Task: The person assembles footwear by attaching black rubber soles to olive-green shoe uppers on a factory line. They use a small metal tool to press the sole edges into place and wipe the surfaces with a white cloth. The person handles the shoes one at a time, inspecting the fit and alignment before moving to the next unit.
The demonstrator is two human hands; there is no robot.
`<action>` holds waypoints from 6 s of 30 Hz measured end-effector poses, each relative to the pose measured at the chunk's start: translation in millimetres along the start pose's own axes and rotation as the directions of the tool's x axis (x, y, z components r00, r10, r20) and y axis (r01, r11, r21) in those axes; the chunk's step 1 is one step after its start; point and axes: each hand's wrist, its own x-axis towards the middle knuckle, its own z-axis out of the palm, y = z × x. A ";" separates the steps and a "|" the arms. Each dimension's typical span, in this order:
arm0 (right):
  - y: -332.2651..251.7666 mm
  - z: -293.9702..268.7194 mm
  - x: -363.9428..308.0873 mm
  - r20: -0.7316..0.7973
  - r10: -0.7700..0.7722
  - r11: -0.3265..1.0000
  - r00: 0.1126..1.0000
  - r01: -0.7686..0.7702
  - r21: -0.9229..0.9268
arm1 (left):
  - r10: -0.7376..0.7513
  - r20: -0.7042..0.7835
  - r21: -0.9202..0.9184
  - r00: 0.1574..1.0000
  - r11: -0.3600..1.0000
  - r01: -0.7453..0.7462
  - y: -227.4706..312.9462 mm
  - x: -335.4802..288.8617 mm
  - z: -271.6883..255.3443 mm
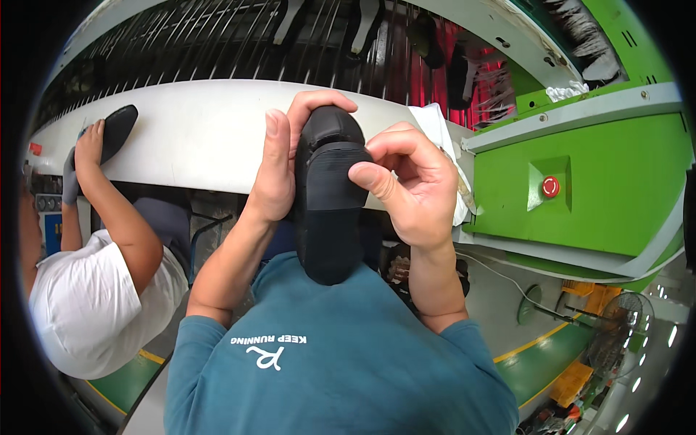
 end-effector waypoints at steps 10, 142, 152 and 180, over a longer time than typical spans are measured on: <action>-2.2 -1.2 -4.7 -0.034 -0.020 1.000 0.999 0.019 -0.018 | -0.030 0.073 -0.034 0.997 0.999 0.033 2.0 -0.5 1.4; 90.5 -26.3 -5.0 0.291 0.115 0.933 0.950 -0.002 -0.361 | 0.412 -0.355 0.552 0.839 0.817 -0.168 -69.7 -98.9 -77.8; 110.7 -54.0 24.1 0.424 0.436 0.898 0.794 -0.413 -0.150 | 0.363 -0.310 0.543 0.879 0.826 -0.150 -64.6 -96.0 -81.0; 107.1 -41.6 -41.4 -0.221 0.189 0.833 0.957 -0.275 -0.480 | -0.246 -0.191 0.578 0.950 0.754 0.312 -34.5 -62.1 -11.2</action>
